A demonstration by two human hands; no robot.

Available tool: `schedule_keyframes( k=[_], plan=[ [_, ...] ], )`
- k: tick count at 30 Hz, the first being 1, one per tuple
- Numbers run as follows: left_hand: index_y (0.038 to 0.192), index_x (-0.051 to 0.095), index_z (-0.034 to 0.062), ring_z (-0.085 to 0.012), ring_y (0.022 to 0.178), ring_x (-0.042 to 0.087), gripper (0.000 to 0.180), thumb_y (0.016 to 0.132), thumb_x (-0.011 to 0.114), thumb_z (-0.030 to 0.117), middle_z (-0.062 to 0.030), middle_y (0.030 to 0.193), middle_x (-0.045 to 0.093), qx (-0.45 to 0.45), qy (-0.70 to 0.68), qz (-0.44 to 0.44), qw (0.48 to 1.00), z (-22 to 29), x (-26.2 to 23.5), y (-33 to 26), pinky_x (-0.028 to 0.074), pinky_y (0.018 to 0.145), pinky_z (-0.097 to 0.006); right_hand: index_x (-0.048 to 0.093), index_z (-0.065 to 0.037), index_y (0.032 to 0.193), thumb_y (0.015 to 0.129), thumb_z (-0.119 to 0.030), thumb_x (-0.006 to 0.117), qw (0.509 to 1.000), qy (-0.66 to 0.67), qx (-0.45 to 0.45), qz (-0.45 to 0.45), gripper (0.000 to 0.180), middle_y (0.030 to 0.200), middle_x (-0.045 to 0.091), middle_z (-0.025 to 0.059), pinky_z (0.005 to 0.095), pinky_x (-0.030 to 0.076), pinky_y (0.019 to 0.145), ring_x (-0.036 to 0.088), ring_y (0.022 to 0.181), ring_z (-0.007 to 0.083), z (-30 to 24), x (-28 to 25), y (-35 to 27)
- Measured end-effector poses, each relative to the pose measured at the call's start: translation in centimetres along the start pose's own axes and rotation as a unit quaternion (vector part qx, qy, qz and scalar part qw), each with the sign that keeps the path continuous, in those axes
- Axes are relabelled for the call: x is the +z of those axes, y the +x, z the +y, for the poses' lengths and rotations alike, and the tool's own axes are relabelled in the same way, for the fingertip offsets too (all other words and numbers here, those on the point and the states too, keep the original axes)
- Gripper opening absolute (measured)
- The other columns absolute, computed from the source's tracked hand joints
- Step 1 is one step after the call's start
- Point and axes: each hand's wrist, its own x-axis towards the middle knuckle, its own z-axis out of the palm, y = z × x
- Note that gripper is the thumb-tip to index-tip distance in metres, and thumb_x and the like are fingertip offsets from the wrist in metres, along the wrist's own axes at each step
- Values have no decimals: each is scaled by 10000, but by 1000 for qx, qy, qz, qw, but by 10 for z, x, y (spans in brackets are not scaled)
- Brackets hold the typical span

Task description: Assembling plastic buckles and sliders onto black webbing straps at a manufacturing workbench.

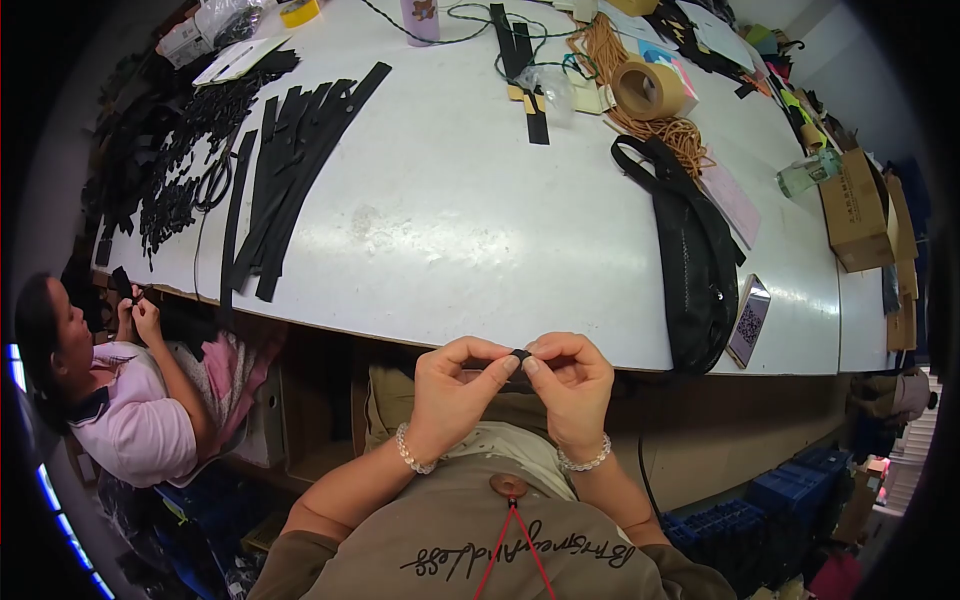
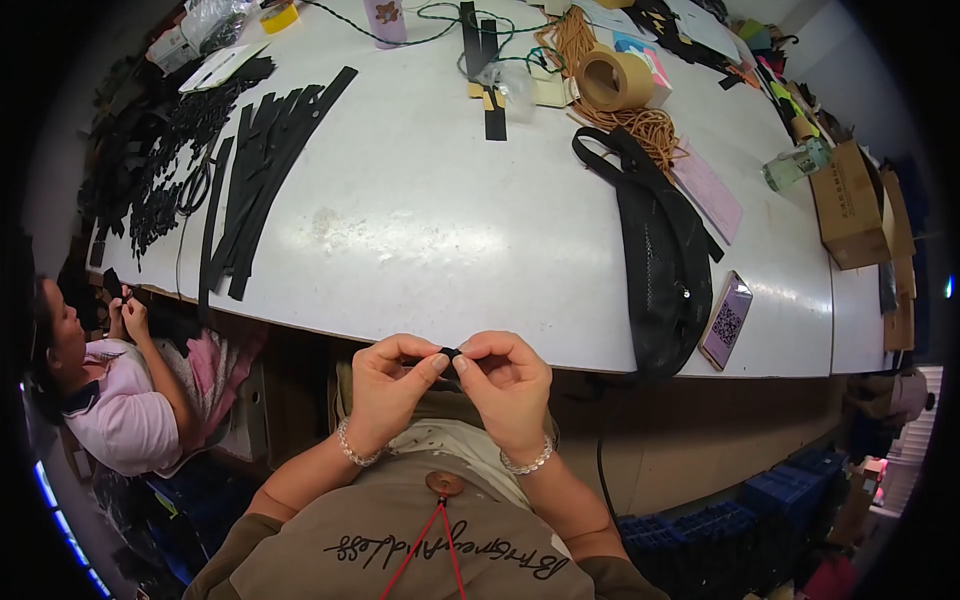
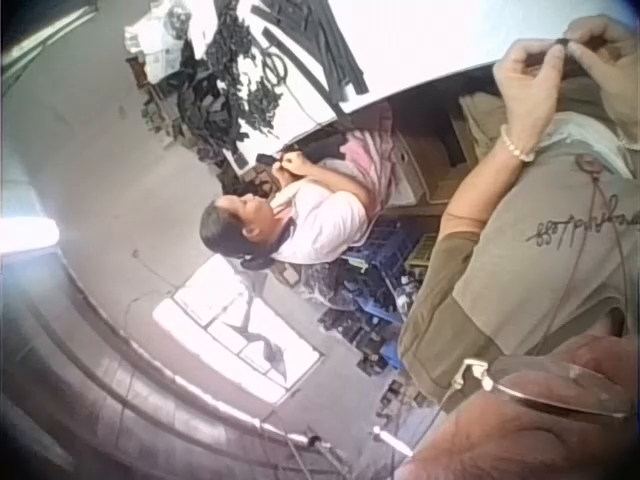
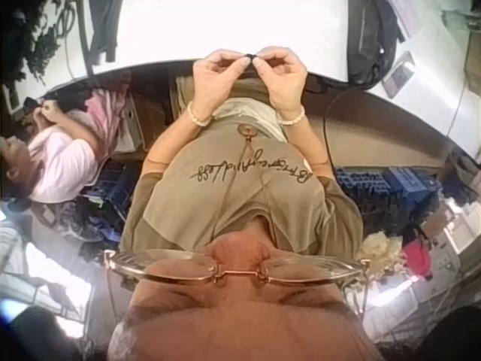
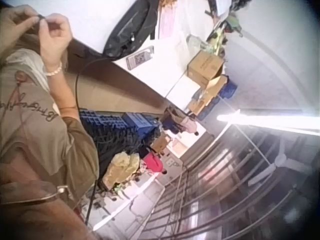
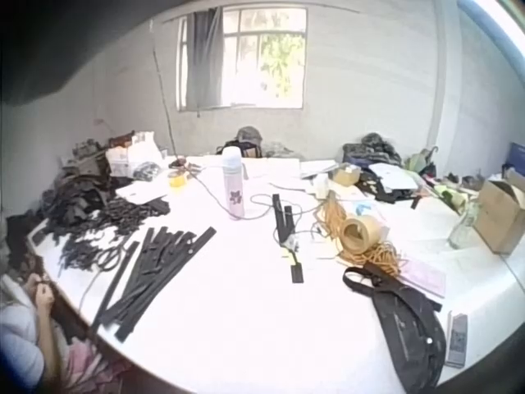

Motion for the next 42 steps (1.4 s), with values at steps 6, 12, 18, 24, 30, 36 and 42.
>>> schedule_keyframes(
  k=[6, 12, 18, 24, 30, 36, 42],
  plan=[
    [914, 640, -31, -51, 759, 575, 90, 838, 651, 16, -32, 852, 652, 13, -21, -12, 1000, -6, -2, 1, 482, 658, -185, 562, 35, 905, 783, 145, 590, 999, -17, -28, 17, 166, 917, 585, 71, 217, 482, 719, 568, 820, 103, 3, 5, -1],
    [932, 634, -15, -47, 746, 563, 95, 854, 637, 39, -21, 844, 638, -18, -21, -24, 999, -10, -5, 5, 478, 660, -185, 571, 36, 890, 769, 151, 599, 997, -58, -41, 24, 169, 915, 583, 71, 230, 493, 721, 573, 825, 110, 5, 3, -1],
    [968, 597, 4, -58, 738, 571, 100, 878, 606, 48, -21, 837, 620, -87, -118, -32, 989, -13, -5, 5, 488, 666, -200, 593, 22, 922, 777, 101, 632, 992, -120, -23, 25, 169, 920, 580, 83, 244, 516, 621, 597, 791, 120, -3, 5, 1],
    [950, 573, 8, -64, 755, 574, 80, 886, 596, 50, -22, 832, 608, -79, -136, -17, 987, -9, -4, 7, 484, 687, -201, 624, -12, 886, 724, -33, 738, 910, -377, -171, -7, 200, 891, 563, 71, 203, 336, 451, 408, 530, 58, -27, 5, -9],
    [947, 560, 12, -57, 745, 568, 69, 889, 583, 40, -23, 817, 610, -29, -104, -27, 994, -11, -3, 6, 477, 689, -196, 624, 15, 827, 777, -12, 692, 951, -294, -94, -23, 89, 799, 575, 36, 186, 342, 453, 409, 508, 38, -12, 2, -7],
    [950, 561, 8, -63, 734, 569, 68, 901, 562, 56, -32, 821, 618, -81, -180, -29, 980, -12, -5, 5, 475, 682, -196, 621, 19, 838, 888, -56, 579, 989, -93, 108, -46, 99, 710, 544, -26, 174, 312, 430, 406, 493, 14, -20, 0, -5],
    [1059, 599, -18, -73, 730, 575, 185, 909, 551, 77, -29, 827, 631, -143, -229, -63, 961, -4, -3, 4, 480, 674, -208, 602, -3, 794, 908, -88, 552, 979, -4, 195, -49, 151, 626, 497, -47, 174, 279, 423, 384, 489, 9, -15, -6, -3]
  ],
)
